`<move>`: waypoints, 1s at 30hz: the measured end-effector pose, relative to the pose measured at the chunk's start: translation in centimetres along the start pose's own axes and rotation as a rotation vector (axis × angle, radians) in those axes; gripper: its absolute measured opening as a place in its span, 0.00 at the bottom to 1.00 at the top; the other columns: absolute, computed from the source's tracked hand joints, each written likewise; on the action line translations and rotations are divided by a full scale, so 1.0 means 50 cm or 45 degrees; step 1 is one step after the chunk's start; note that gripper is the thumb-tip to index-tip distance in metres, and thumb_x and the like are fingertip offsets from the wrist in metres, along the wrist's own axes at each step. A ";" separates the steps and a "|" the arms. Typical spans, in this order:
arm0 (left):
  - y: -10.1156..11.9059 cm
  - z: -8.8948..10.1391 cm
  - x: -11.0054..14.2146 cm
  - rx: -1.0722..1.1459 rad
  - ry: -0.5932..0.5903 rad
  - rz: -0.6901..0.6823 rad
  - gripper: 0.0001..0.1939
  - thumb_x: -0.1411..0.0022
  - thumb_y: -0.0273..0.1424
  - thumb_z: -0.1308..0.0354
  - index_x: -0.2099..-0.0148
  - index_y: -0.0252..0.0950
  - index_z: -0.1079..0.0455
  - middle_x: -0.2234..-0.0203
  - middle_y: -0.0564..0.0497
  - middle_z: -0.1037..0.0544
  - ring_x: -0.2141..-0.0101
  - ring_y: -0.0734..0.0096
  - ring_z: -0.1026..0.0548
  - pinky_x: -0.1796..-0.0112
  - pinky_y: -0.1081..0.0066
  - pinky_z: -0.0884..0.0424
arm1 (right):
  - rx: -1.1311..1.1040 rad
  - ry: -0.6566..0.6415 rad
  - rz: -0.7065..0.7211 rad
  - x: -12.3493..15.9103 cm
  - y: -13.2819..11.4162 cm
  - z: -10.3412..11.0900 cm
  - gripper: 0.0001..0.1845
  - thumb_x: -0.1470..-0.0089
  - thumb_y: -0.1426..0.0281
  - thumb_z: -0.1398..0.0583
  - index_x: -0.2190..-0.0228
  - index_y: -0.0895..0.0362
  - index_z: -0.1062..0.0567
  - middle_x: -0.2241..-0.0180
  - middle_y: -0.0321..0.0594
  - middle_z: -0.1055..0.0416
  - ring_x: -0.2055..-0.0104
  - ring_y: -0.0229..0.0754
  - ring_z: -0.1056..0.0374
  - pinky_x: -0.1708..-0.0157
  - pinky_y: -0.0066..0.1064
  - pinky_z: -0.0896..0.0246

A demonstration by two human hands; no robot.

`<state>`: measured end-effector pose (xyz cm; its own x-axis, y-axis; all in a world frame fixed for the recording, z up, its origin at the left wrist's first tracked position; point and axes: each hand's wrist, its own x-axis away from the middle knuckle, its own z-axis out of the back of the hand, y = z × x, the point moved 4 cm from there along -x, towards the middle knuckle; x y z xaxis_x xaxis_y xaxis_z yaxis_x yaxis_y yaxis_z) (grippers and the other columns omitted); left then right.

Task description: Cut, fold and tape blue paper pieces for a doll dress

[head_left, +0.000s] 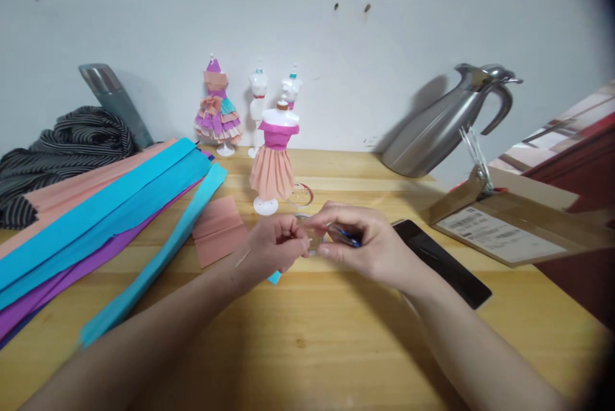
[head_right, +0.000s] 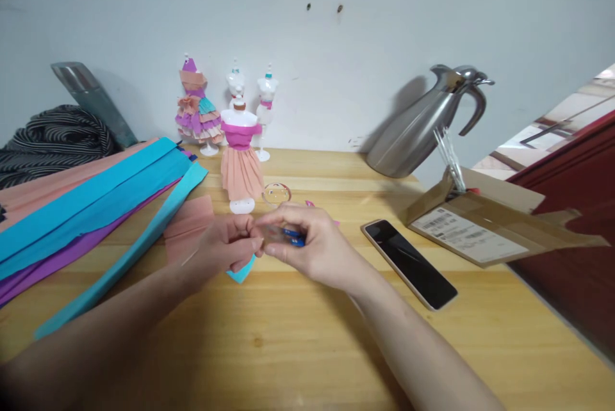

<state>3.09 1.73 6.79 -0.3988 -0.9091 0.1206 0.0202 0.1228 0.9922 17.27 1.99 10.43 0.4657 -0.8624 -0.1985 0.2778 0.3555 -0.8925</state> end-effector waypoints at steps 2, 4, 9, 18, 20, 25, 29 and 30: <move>0.000 -0.004 0.004 -0.005 -0.013 0.023 0.06 0.54 0.31 0.45 0.77 0.35 0.37 0.92 0.62 0.39 0.88 0.84 0.44 0.85 0.81 0.49 | 0.081 0.013 0.069 0.004 -0.011 -0.003 0.06 0.51 0.66 0.35 0.70 0.55 0.22 0.72 0.40 0.28 0.70 0.41 0.35 0.67 0.35 0.42; -0.001 -0.006 0.008 -0.010 -0.023 0.040 0.05 0.54 0.31 0.45 0.77 0.36 0.37 0.92 0.62 0.39 0.88 0.84 0.43 0.85 0.80 0.49 | 0.136 -0.004 0.130 0.005 -0.016 -0.003 0.06 0.49 0.65 0.36 0.72 0.55 0.22 0.72 0.41 0.27 0.69 0.41 0.35 0.66 0.36 0.41; -0.007 -0.007 0.013 0.001 -0.062 0.049 0.05 0.51 0.31 0.45 0.76 0.36 0.37 0.92 0.61 0.39 0.88 0.84 0.44 0.84 0.80 0.50 | 0.259 -0.026 0.255 0.010 -0.024 -0.005 0.08 0.45 0.68 0.40 0.74 0.56 0.26 0.74 0.40 0.30 0.72 0.39 0.35 0.70 0.33 0.42; 0.010 -0.003 0.014 -0.048 0.050 -0.030 0.08 0.51 0.33 0.44 0.77 0.36 0.39 0.91 0.61 0.39 0.87 0.83 0.43 0.84 0.79 0.48 | 0.513 0.149 0.464 0.023 -0.024 -0.032 0.08 0.50 0.78 0.49 0.77 0.54 0.38 0.77 0.36 0.38 0.74 0.38 0.41 0.72 0.31 0.45; 0.016 0.002 0.018 -0.081 0.061 -0.048 0.07 0.51 0.32 0.45 0.77 0.36 0.39 0.90 0.61 0.40 0.86 0.83 0.43 0.84 0.79 0.48 | 0.467 0.163 0.418 0.021 -0.021 -0.034 0.09 0.49 0.77 0.48 0.77 0.54 0.39 0.78 0.35 0.39 0.76 0.37 0.43 0.73 0.30 0.47; 0.027 0.013 0.030 -0.122 0.051 -0.189 0.08 0.46 0.33 0.45 0.74 0.34 0.37 0.85 0.59 0.38 0.82 0.82 0.41 0.81 0.78 0.46 | 0.103 0.207 0.116 0.011 0.002 -0.032 0.13 0.44 0.66 0.46 0.79 0.55 0.38 0.81 0.31 0.44 0.78 0.34 0.49 0.74 0.30 0.50; 0.025 0.013 0.034 -0.188 0.091 -0.309 0.09 0.41 0.35 0.46 0.66 0.34 0.32 0.82 0.57 0.35 0.81 0.81 0.41 0.80 0.77 0.45 | -0.263 0.180 -0.019 0.008 0.026 -0.041 0.17 0.44 0.58 0.43 0.77 0.57 0.34 0.82 0.29 0.47 0.80 0.32 0.52 0.79 0.28 0.55; 0.025 0.012 0.034 -0.236 0.122 -0.371 0.08 0.42 0.33 0.45 0.64 0.34 0.31 0.80 0.56 0.32 0.81 0.80 0.40 0.79 0.77 0.44 | -0.335 0.176 -0.037 0.007 0.029 -0.044 0.18 0.45 0.58 0.43 0.77 0.57 0.35 0.82 0.29 0.47 0.81 0.32 0.52 0.80 0.28 0.56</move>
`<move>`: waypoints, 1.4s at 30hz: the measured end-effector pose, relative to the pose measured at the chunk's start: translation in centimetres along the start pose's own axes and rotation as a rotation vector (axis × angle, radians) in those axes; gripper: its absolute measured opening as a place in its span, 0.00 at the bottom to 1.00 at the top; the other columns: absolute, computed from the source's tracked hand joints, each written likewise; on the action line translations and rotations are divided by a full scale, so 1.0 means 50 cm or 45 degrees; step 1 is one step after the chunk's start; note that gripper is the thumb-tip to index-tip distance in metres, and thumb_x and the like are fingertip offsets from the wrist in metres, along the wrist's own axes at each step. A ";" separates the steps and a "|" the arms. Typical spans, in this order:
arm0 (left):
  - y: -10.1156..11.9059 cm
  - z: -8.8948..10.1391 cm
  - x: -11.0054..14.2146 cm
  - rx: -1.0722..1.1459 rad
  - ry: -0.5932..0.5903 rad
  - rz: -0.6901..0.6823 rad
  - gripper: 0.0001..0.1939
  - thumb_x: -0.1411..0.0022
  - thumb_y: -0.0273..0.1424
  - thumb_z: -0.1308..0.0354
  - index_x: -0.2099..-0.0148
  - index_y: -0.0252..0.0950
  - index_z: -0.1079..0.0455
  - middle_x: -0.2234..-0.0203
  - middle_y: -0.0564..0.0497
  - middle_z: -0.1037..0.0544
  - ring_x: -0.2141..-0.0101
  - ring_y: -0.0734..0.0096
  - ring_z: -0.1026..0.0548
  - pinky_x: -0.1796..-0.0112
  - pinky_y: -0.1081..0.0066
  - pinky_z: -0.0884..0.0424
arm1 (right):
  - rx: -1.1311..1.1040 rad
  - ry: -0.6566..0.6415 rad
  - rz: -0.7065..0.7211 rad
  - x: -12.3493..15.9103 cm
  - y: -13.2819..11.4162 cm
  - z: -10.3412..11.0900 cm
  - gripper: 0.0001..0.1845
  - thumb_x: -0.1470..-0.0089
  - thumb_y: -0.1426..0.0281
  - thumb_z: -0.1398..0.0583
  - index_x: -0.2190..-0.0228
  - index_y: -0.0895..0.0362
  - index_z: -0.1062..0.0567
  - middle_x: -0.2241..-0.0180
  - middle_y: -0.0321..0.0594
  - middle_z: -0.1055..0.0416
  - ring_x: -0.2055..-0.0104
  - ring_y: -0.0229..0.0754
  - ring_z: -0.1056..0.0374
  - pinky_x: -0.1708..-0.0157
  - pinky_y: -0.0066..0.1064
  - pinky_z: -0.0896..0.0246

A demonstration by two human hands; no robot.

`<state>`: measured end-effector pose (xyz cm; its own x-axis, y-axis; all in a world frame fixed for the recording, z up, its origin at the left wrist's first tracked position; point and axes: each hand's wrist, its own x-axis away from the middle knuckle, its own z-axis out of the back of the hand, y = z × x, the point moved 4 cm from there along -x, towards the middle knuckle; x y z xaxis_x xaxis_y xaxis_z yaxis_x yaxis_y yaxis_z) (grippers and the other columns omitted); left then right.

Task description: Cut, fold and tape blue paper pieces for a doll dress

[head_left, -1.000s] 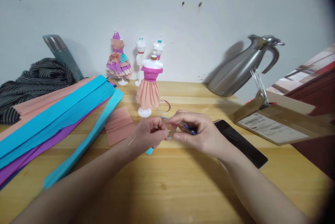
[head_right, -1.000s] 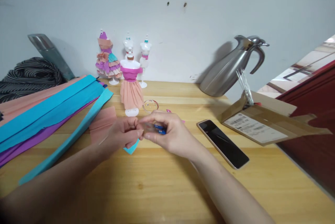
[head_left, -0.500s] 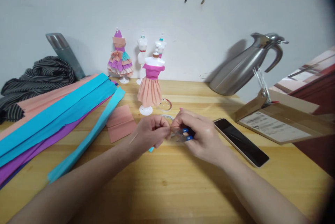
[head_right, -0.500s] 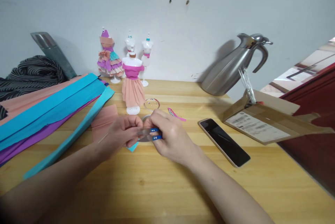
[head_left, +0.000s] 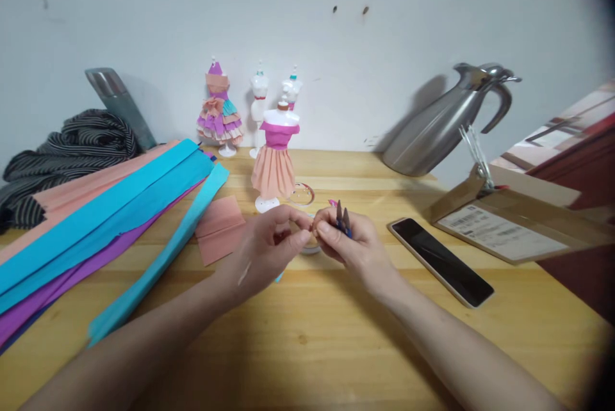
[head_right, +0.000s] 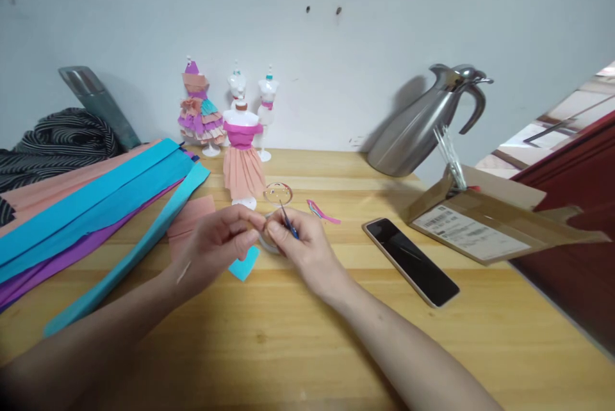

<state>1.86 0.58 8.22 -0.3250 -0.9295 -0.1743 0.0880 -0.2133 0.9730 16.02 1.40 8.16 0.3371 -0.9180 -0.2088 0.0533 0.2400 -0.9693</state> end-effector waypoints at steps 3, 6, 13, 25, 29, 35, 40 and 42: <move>0.009 0.001 0.002 -0.241 0.130 -0.290 0.06 0.44 0.27 0.42 0.63 0.34 0.27 0.74 0.52 0.26 0.78 0.79 0.36 0.77 0.76 0.39 | -0.114 0.021 -0.020 0.001 0.003 -0.005 0.19 0.46 0.57 0.41 0.79 0.57 0.36 0.83 0.28 0.47 0.82 0.30 0.54 0.81 0.27 0.58; 0.021 0.001 0.011 -0.455 0.231 -0.583 0.06 0.42 0.23 0.43 0.64 0.34 0.26 0.71 0.50 0.23 0.73 0.77 0.28 0.72 0.77 0.33 | -0.089 0.047 -0.019 0.003 0.000 -0.011 0.20 0.48 0.57 0.39 0.80 0.57 0.35 0.85 0.28 0.47 0.83 0.30 0.54 0.82 0.26 0.60; 0.042 0.004 0.030 -1.006 0.300 -0.821 0.09 0.40 0.23 0.47 0.71 0.34 0.28 0.77 0.51 0.24 0.76 0.76 0.29 0.74 0.76 0.35 | -0.161 0.097 -0.090 0.001 0.007 -0.013 0.18 0.52 0.60 0.36 0.82 0.58 0.34 0.85 0.28 0.45 0.84 0.29 0.54 0.83 0.26 0.58; 0.017 0.013 0.001 -0.073 0.186 0.030 0.07 0.48 0.32 0.43 0.75 0.33 0.30 0.86 0.57 0.34 0.83 0.81 0.40 0.82 0.79 0.45 | 0.491 0.263 0.364 0.019 -0.047 0.001 0.03 0.50 0.73 0.38 0.75 0.57 0.25 0.80 0.33 0.33 0.77 0.34 0.39 0.77 0.27 0.43; 0.012 0.010 0.002 -0.051 0.184 0.067 0.08 0.49 0.32 0.42 0.76 0.33 0.30 0.87 0.58 0.37 0.83 0.81 0.42 0.82 0.79 0.47 | 0.654 0.243 0.584 0.027 -0.057 -0.004 0.06 0.49 0.78 0.40 0.71 0.56 0.24 0.76 0.35 0.28 0.75 0.35 0.34 0.72 0.28 0.37; 0.012 0.009 0.002 0.008 0.180 0.111 0.07 0.50 0.32 0.41 0.76 0.33 0.29 0.87 0.57 0.35 0.83 0.81 0.41 0.82 0.78 0.46 | 0.685 0.159 0.743 0.031 -0.059 -0.004 0.12 0.50 0.83 0.42 0.66 0.56 0.25 0.72 0.38 0.27 0.71 0.37 0.31 0.71 0.29 0.35; 0.007 0.008 -0.002 0.079 0.145 0.273 0.07 0.53 0.31 0.40 0.77 0.33 0.29 0.88 0.57 0.34 0.84 0.82 0.40 0.82 0.78 0.45 | 0.776 0.070 0.828 0.034 -0.068 -0.005 0.13 0.51 0.84 0.46 0.69 0.56 0.27 0.74 0.38 0.30 0.73 0.37 0.33 0.73 0.28 0.36; 0.001 0.006 -0.004 0.120 0.096 0.337 0.08 0.54 0.32 0.40 0.78 0.33 0.30 0.89 0.58 0.35 0.85 0.82 0.41 0.83 0.78 0.45 | 0.854 0.028 0.848 0.035 -0.070 -0.006 0.13 0.51 0.84 0.47 0.70 0.57 0.28 0.75 0.38 0.31 0.74 0.36 0.34 0.73 0.27 0.36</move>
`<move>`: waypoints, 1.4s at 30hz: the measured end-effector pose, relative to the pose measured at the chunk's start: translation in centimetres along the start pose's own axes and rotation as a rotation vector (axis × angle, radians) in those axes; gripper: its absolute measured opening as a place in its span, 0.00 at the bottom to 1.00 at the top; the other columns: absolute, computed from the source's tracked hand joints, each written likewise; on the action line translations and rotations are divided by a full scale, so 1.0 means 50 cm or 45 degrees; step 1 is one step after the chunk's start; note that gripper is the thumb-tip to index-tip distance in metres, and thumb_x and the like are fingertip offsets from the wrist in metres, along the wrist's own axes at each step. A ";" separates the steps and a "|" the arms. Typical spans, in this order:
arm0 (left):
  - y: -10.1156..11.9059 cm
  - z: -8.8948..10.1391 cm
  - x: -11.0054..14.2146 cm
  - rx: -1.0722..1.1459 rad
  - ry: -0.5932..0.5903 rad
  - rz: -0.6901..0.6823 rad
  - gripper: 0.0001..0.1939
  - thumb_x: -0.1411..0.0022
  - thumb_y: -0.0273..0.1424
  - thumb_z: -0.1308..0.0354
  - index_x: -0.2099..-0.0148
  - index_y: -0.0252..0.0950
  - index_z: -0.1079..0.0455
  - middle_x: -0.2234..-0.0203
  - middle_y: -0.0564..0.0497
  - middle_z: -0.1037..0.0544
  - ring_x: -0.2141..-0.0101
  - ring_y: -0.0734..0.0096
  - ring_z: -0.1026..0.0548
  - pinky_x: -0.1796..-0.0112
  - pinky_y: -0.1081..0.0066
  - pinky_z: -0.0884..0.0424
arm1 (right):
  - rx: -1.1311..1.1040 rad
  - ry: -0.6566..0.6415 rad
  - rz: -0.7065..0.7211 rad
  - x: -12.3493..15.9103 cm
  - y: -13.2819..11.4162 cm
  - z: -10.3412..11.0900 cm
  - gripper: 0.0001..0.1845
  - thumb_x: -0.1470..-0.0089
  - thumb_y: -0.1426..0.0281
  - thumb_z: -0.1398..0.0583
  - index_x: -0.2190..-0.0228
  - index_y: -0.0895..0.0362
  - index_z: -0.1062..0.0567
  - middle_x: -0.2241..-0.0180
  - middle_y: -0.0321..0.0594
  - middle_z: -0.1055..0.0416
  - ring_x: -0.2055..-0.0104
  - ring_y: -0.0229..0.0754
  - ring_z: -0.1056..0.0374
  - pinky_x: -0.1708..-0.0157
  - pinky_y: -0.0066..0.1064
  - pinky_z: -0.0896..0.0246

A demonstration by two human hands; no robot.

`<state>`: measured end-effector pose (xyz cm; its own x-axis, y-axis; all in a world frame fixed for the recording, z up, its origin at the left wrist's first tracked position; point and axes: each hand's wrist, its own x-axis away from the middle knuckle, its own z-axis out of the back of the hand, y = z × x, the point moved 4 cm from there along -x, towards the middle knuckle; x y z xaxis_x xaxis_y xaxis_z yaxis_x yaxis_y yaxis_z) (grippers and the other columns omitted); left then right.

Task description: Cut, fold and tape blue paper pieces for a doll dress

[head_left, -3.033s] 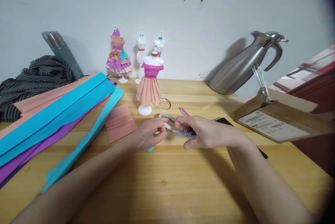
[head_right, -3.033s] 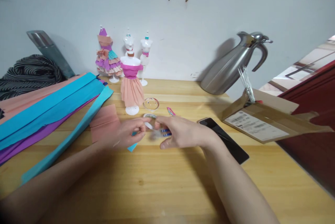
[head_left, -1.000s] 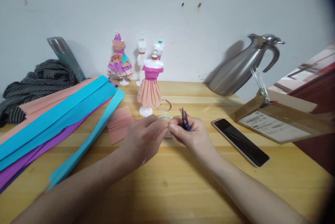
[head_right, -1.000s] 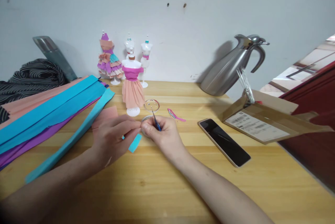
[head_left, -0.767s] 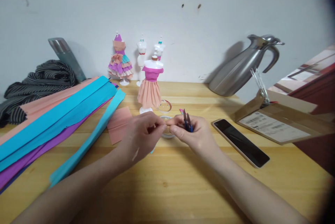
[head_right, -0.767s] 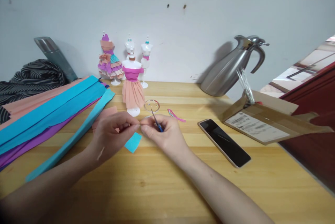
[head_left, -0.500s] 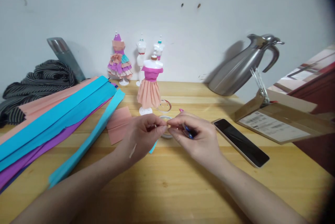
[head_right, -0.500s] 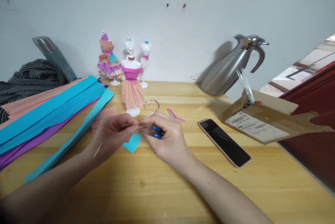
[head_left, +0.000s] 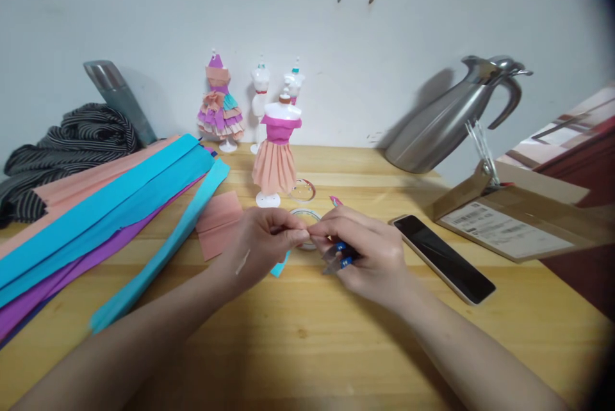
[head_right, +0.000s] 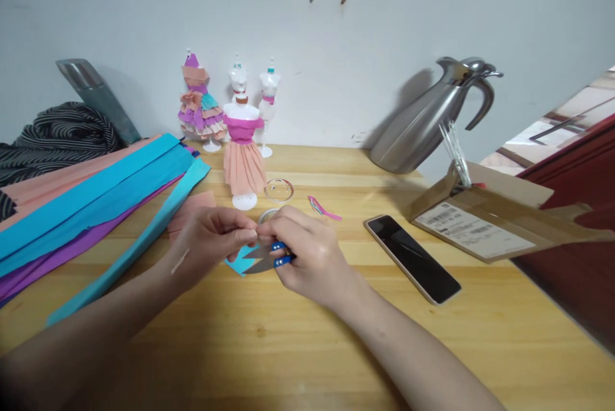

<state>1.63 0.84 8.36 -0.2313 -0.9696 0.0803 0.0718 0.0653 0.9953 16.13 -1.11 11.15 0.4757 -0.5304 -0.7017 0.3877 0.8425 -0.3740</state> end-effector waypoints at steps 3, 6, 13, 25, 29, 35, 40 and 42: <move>-0.008 -0.004 -0.003 0.021 -0.097 0.063 0.09 0.54 0.34 0.39 0.78 0.33 0.30 0.90 0.58 0.36 0.87 0.82 0.41 0.84 0.78 0.47 | 0.089 -0.094 0.000 0.001 0.003 -0.004 0.11 0.50 0.82 0.47 0.72 0.56 0.29 0.75 0.38 0.31 0.74 0.37 0.35 0.74 0.28 0.37; -0.009 -0.006 -0.003 -0.045 -0.152 0.089 0.11 0.52 0.37 0.39 0.77 0.33 0.29 0.91 0.58 0.37 0.87 0.82 0.42 0.84 0.78 0.48 | 0.081 -0.119 -0.069 0.001 0.009 -0.006 0.09 0.51 0.80 0.45 0.74 0.55 0.31 0.75 0.39 0.31 0.74 0.37 0.36 0.73 0.29 0.38; -0.015 0.039 -0.027 -0.488 -0.182 -0.041 0.13 0.44 0.37 0.44 0.67 0.33 0.24 0.86 0.55 0.30 0.83 0.77 0.34 0.81 0.76 0.41 | -0.402 0.060 -0.755 0.001 0.070 0.003 0.07 0.51 0.70 0.39 0.78 0.56 0.32 0.79 0.34 0.36 0.78 0.34 0.42 0.76 0.28 0.44; -0.110 0.069 -0.073 -1.551 -0.495 -0.383 0.10 0.48 0.26 0.44 0.62 0.35 0.26 0.66 0.46 0.21 0.64 0.60 0.26 0.64 0.69 0.34 | -1.068 -0.456 -1.567 0.051 0.133 -0.089 0.18 0.58 0.65 0.31 0.73 0.58 0.33 0.71 0.37 0.30 0.67 0.39 0.27 0.72 0.27 0.30; -0.097 0.068 -0.069 -1.438 -0.494 -0.387 0.03 0.51 0.26 0.45 0.73 0.34 0.30 0.75 0.50 0.25 0.73 0.69 0.31 0.73 0.72 0.42 | -1.020 -0.470 -1.607 0.059 0.153 -0.077 0.16 0.55 0.68 0.32 0.72 0.58 0.34 0.72 0.38 0.29 0.69 0.40 0.25 0.73 0.27 0.28; -0.073 0.066 -0.070 -0.854 -0.491 -0.123 0.04 0.54 0.26 0.46 0.79 0.35 0.37 0.85 0.57 0.36 0.80 0.77 0.39 0.78 0.75 0.48 | -0.777 -0.420 -1.491 0.045 0.174 -0.037 0.13 0.55 0.68 0.33 0.73 0.58 0.33 0.76 0.38 0.28 0.75 0.37 0.27 0.77 0.25 0.32; -0.038 0.046 -0.053 -0.146 -0.424 0.144 0.07 0.56 0.31 0.41 0.75 0.33 0.34 0.84 0.57 0.33 0.80 0.77 0.34 0.76 0.76 0.37 | -0.821 -0.363 -1.213 0.022 0.137 0.005 0.14 0.53 0.61 0.35 0.73 0.58 0.31 0.88 0.26 0.42 0.87 0.28 0.50 0.86 0.22 0.58; -0.027 0.040 -0.046 -0.067 -0.347 0.158 0.07 0.56 0.30 0.40 0.75 0.33 0.34 0.83 0.57 0.32 0.79 0.77 0.32 0.75 0.75 0.35 | -0.826 -0.344 -1.116 0.014 0.111 0.014 0.14 0.52 0.60 0.36 0.73 0.58 0.30 0.86 0.27 0.43 0.86 0.28 0.52 0.85 0.24 0.59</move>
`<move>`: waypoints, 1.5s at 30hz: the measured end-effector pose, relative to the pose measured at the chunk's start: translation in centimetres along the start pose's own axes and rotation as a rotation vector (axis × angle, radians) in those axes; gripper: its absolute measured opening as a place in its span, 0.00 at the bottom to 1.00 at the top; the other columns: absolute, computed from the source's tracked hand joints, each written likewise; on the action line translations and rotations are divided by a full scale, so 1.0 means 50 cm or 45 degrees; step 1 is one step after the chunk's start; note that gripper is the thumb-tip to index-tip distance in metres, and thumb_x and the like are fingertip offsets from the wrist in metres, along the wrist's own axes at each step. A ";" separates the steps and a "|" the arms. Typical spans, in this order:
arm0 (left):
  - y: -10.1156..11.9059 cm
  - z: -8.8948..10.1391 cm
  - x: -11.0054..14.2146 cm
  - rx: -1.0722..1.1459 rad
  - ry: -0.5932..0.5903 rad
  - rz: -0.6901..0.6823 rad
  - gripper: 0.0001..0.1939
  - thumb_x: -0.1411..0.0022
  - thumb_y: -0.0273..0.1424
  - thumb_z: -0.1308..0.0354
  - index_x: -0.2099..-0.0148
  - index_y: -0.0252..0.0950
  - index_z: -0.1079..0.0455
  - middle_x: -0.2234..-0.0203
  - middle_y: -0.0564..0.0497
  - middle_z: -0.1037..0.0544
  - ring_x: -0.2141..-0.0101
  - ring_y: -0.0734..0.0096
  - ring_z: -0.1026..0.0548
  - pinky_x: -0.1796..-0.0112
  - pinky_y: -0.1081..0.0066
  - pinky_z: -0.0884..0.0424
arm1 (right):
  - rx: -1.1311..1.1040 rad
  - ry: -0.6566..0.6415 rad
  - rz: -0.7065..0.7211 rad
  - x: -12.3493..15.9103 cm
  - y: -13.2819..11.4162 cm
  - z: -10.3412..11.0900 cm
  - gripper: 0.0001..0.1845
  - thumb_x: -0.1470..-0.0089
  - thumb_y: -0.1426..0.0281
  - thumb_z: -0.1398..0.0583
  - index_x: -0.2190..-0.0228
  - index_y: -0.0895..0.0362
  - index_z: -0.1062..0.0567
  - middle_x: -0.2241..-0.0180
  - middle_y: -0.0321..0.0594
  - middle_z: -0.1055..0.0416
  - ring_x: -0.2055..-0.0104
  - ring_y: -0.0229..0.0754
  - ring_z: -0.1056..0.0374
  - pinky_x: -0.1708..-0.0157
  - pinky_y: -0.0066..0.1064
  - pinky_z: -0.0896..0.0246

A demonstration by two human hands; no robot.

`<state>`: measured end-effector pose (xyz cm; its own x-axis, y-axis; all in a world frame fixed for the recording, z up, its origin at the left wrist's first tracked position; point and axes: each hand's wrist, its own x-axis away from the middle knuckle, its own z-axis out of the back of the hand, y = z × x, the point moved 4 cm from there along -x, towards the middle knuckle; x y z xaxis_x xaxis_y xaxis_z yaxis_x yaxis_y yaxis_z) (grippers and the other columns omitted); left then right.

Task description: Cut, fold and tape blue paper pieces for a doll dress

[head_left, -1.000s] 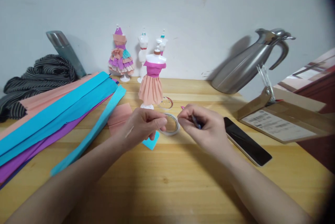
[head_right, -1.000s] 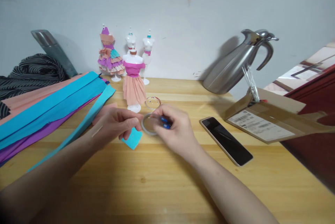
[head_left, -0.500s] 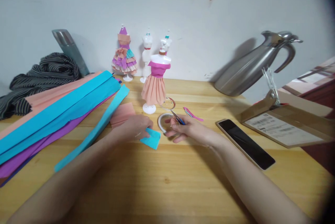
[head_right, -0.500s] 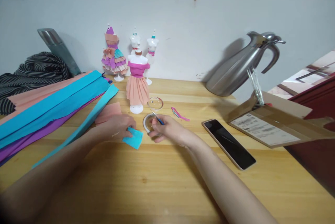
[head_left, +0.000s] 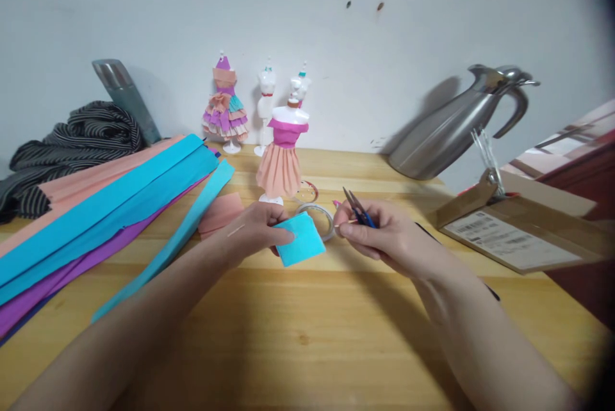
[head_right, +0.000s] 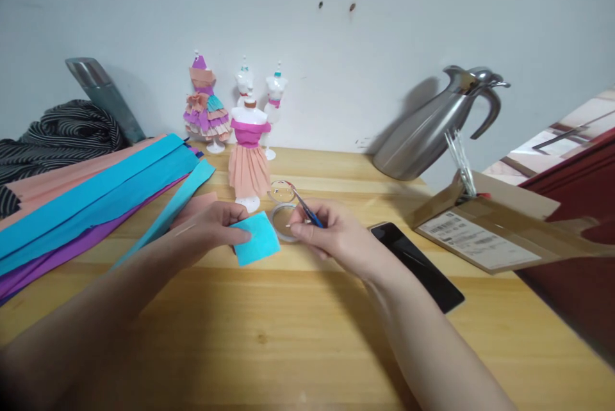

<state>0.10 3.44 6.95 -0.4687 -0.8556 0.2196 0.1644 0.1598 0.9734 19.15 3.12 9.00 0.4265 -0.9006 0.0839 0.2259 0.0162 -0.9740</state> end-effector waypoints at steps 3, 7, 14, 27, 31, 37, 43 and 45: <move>0.007 -0.008 0.007 0.081 0.095 0.025 0.07 0.58 0.28 0.39 0.76 0.33 0.34 0.84 0.56 0.30 0.79 0.76 0.30 0.75 0.75 0.33 | 0.133 0.103 0.160 0.018 -0.031 -0.020 0.14 0.55 0.61 0.35 0.78 0.58 0.29 0.82 0.32 0.40 0.80 0.32 0.46 0.79 0.27 0.49; 0.014 -0.018 0.014 0.153 0.174 0.017 0.07 0.60 0.27 0.39 0.77 0.33 0.35 0.86 0.57 0.30 0.81 0.77 0.31 0.76 0.75 0.33 | 0.290 0.247 0.165 0.025 -0.040 -0.043 0.17 0.57 0.62 0.35 0.85 0.57 0.35 0.83 0.31 0.44 0.79 0.32 0.50 0.80 0.27 0.52; 0.021 -0.031 0.029 0.280 0.147 -0.037 0.08 0.58 0.28 0.38 0.72 0.33 0.33 0.83 0.57 0.29 0.79 0.76 0.30 0.75 0.74 0.33 | 0.338 0.252 0.139 0.020 -0.028 -0.047 0.16 0.56 0.64 0.37 0.85 0.58 0.34 0.84 0.31 0.46 0.80 0.32 0.51 0.81 0.26 0.55; 0.019 -0.036 0.026 0.040 0.240 -0.040 0.05 0.57 0.27 0.44 0.74 0.31 0.30 0.85 0.57 0.34 0.80 0.78 0.34 0.76 0.76 0.36 | 0.631 0.362 0.369 0.040 -0.050 -0.057 0.14 0.52 0.68 0.39 0.84 0.57 0.34 0.83 0.33 0.41 0.79 0.34 0.47 0.79 0.28 0.52; 0.023 -0.041 0.031 -0.081 0.303 -0.126 0.06 0.54 0.27 0.45 0.71 0.31 0.29 0.84 0.57 0.32 0.80 0.78 0.34 0.78 0.76 0.38 | 0.708 0.372 0.425 0.044 -0.051 -0.061 0.14 0.50 0.69 0.40 0.84 0.57 0.33 0.83 0.33 0.41 0.79 0.34 0.46 0.79 0.29 0.50; 0.018 -0.049 0.035 -0.032 0.373 -0.240 0.13 0.53 0.24 0.46 0.62 0.34 0.28 0.73 0.53 0.21 0.73 0.72 0.25 0.72 0.75 0.31 | 0.693 0.337 0.373 0.037 -0.046 -0.064 0.12 0.51 0.71 0.40 0.83 0.58 0.33 0.82 0.33 0.40 0.79 0.34 0.44 0.78 0.28 0.48; 0.013 -0.052 0.039 -0.170 0.463 -0.389 0.15 0.51 0.24 0.44 0.58 0.36 0.27 0.70 0.52 0.19 0.68 0.69 0.22 0.71 0.74 0.28 | 0.708 0.367 0.392 0.036 -0.040 -0.070 0.12 0.51 0.72 0.40 0.83 0.58 0.31 0.83 0.33 0.39 0.79 0.34 0.44 0.78 0.28 0.49; 0.013 -0.056 0.041 -0.234 0.447 -0.451 0.15 0.49 0.23 0.45 0.58 0.38 0.27 0.70 0.54 0.19 0.69 0.70 0.22 0.70 0.75 0.28 | 0.710 0.371 0.379 0.035 -0.038 -0.070 0.12 0.51 0.72 0.40 0.83 0.58 0.31 0.83 0.33 0.39 0.79 0.34 0.44 0.79 0.27 0.50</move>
<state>1.66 0.42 7.84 -0.2092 -0.9600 -0.1862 0.2131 -0.2306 0.9494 16.42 -0.02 10.25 0.3051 -0.9018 -0.3062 0.5854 0.4311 -0.6866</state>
